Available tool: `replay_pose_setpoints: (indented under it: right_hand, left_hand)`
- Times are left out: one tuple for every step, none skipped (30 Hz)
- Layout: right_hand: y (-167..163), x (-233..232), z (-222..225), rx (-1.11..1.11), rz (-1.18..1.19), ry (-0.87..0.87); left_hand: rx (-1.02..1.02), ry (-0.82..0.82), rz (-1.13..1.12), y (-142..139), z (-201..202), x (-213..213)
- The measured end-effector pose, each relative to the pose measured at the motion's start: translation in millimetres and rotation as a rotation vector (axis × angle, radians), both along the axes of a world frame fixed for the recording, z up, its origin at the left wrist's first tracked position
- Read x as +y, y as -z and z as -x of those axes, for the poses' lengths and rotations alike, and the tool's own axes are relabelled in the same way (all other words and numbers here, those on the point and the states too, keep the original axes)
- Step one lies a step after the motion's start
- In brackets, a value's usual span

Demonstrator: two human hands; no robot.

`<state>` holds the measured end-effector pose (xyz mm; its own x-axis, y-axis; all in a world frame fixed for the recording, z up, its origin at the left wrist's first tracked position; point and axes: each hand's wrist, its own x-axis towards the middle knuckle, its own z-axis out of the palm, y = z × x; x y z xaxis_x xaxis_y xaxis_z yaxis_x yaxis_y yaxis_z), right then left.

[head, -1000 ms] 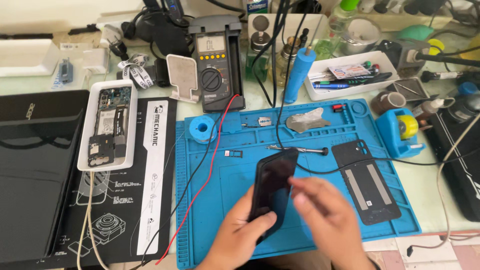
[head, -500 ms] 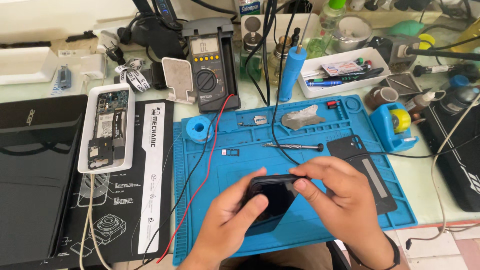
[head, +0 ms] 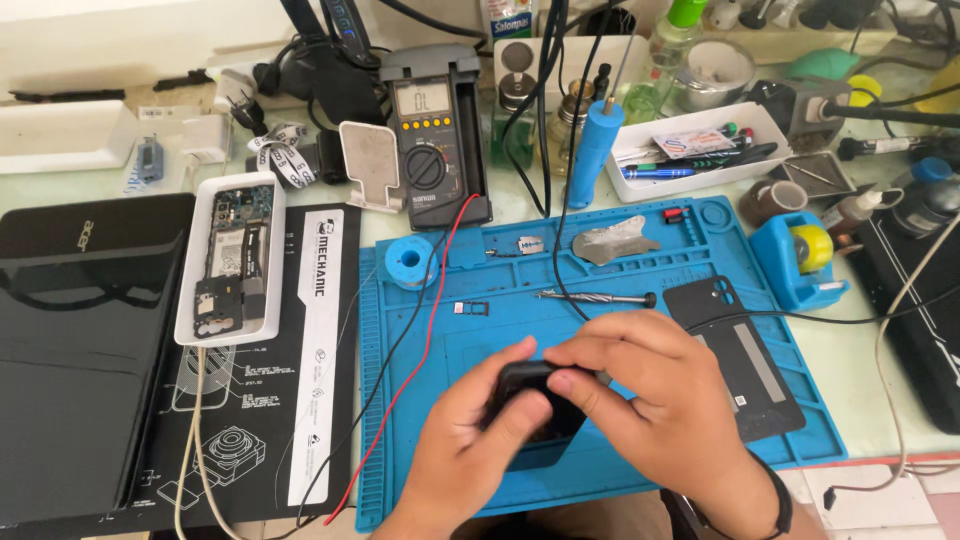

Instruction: The person uses a screwdriver to pry and adjust internal components of a disassembled smartphone on a blue work mat. They repeatedly lift and reseat a ribbon cable and other parts while holding the phone steady with the other hand.

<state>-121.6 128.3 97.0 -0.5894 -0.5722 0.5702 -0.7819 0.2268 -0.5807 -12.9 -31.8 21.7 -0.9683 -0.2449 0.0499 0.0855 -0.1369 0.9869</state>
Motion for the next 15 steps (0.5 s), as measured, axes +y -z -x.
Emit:
replay_pose_setpoints:
  right_hand:
    - [1.6,-0.2,-1.0,0.015,-0.002,0.029]
    - [3.8,0.0,-1.5,-0.014,0.021,0.042]
    - [6.8,0.2,-2.0,-0.044,0.050,0.065]
    - [10.1,1.9,-3.2,-0.078,0.074,0.092]
    - [14.9,2.5,-5.5,-0.031,0.108,0.112]
    - [21.5,0.8,-8.4,0.018,0.144,0.130]
    - [27.5,0.7,-8.6,0.074,0.183,0.146]
    - [34.4,0.0,-9.7,0.049,0.126,0.091]
    - [42.3,-2.6,-14.4,0.019,0.070,0.036]
    - [48.9,-2.2,-17.8,-0.017,0.010,-0.020]
    - [54.5,-0.5,-20.1,-0.029,0.023,-0.016]
    - [59.7,-0.3,-22.1,-0.037,0.038,-0.014]
    - [64.0,-0.5,-21.6,-0.039,0.057,-0.014]
    - [67.0,-0.2,-21.5,-0.045,0.067,-0.016]
    - [68.7,0.4,-22.7,-0.054,0.074,-0.018]
  left_hand:
    - [-0.007,0.031,0.023,3.9,-3.9,-0.9]
    - [-0.013,0.065,0.046,8.9,-7.1,-2.4]
    - [-0.033,0.052,0.020,15.2,-7.9,-4.9]
    - [-0.059,0.043,-0.011,22.0,-9.4,-6.9]
    - [-0.087,0.031,-0.045,29.3,-11.9,-7.9]
    - [-0.066,0.010,-0.139,36.5,-13.7,-9.6]
    - [-0.040,-0.014,-0.231,43.2,-14.2,-12.7]
    - [-0.013,-0.041,-0.320,49.4,-14.3,-14.7]
    - [0.015,-0.042,-0.341,54.5,-13.7,-16.1]
    - [0.038,-0.044,-0.367,58.3,-13.2,-17.0]
    - [0.060,-0.048,-0.392,60.5,-13.4,-16.8]
    - [0.054,-0.049,-0.427,61.4,-13.3,-16.5]
    - [0.053,-0.049,-0.460,61.3,-12.5,-15.5]
    - [0.053,-0.050,-0.491,60.4,-11.6,-14.4]
    - [0.056,-0.044,-0.503,58.8,-11.2,-13.6]
